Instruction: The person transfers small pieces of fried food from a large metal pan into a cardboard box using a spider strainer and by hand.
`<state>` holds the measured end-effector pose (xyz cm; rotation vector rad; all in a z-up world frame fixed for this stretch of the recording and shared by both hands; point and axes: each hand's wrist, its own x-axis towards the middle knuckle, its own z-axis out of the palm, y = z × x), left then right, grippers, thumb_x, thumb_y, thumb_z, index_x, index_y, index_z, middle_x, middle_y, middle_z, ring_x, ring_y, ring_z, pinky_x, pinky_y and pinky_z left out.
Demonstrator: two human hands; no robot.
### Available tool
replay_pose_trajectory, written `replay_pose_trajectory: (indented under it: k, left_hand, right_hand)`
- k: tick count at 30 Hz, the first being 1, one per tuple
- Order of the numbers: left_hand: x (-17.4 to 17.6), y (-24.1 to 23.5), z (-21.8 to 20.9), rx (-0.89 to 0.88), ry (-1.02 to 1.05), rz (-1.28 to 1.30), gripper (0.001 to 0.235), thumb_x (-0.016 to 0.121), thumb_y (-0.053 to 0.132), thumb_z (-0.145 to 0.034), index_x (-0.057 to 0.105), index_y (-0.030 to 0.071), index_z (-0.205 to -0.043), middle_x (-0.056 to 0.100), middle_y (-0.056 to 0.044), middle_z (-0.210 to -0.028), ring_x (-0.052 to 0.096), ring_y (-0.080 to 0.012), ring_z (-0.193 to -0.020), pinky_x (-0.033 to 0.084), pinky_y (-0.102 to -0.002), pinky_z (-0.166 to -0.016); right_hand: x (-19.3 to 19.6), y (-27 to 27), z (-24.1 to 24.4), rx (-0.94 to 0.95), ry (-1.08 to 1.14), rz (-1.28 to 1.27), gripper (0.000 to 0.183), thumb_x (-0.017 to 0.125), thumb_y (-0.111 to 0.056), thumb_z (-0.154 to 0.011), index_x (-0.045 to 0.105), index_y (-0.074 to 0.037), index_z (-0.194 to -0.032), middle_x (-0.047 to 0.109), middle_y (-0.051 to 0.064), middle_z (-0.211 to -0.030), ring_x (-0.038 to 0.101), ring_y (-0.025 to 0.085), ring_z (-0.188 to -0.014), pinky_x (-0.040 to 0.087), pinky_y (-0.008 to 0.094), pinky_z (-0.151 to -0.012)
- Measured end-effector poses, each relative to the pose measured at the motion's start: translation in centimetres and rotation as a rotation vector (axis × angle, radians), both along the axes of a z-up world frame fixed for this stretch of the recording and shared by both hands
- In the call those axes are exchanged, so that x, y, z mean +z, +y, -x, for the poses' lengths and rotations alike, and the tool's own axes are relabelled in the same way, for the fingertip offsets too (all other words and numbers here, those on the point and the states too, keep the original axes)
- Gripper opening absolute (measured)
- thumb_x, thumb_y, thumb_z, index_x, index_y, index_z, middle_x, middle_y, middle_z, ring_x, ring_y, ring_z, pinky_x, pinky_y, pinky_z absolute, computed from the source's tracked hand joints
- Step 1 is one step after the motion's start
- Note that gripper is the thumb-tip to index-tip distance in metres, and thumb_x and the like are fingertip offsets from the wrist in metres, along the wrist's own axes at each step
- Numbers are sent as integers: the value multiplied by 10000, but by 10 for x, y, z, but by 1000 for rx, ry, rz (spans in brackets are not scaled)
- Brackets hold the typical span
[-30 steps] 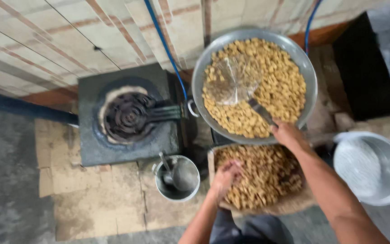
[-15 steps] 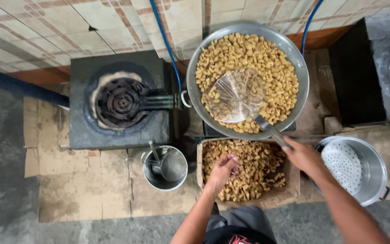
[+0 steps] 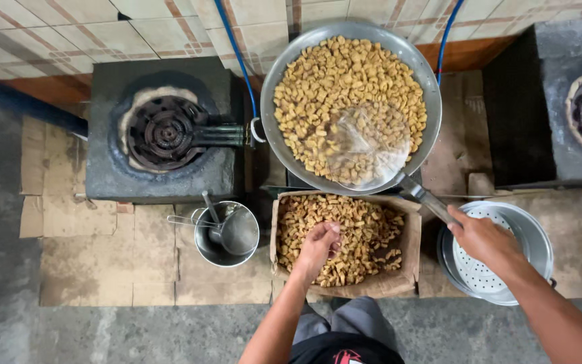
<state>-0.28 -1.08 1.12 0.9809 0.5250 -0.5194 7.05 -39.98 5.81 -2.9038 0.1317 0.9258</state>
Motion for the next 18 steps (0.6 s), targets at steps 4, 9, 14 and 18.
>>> replay_pose_trajectory:
  k: [4, 9, 14, 18]
  left_hand:
    - [-10, -20, 13, 10, -30, 28, 225, 625, 316, -1043, 613, 93, -1022, 580, 32, -751, 542, -80, -635, 404, -259, -542]
    - [-6, -36, 18, 10, 35, 53, 221, 617, 340, -1012, 672, 141, -1091, 572, 49, -724, 513, -76, -602, 423, -252, -540]
    - [-12, -45, -5, -21, -44, 70, 182, 637, 250, -1011, 666, 83, -1078, 627, 12, -737, 569, -90, -623, 433, -275, -530]
    - [-12, -58, -35, -58, -41, 41, 140, 659, 201, -1004, 652, 81, -1075, 627, 8, -739, 552, -102, -596, 394, -275, -510]
  right_hand:
    - [-9, 9, 0, 0, 16, 42, 526, 540, -441, -1005, 495, -361, -1523, 730, 184, -1157, 681, 427, -1089, 524, 537, -954]
    - [34, -25, 5, -102, -106, -89, 520, 596, -444, -972, 581, -319, -1476, 750, 171, -1176, 695, 415, -1104, 546, 530, -952]
    - [-33, -10, 19, -462, -183, -279, 504, 629, -418, -972, 598, -282, -1456, 762, 182, -1115, 729, 352, -912, 572, 481, -767]
    - [-68, 26, 28, -622, -72, -375, 532, 661, -376, -955, 565, -259, -1466, 730, 149, -1136, 723, 336, -567, 594, 418, -570]
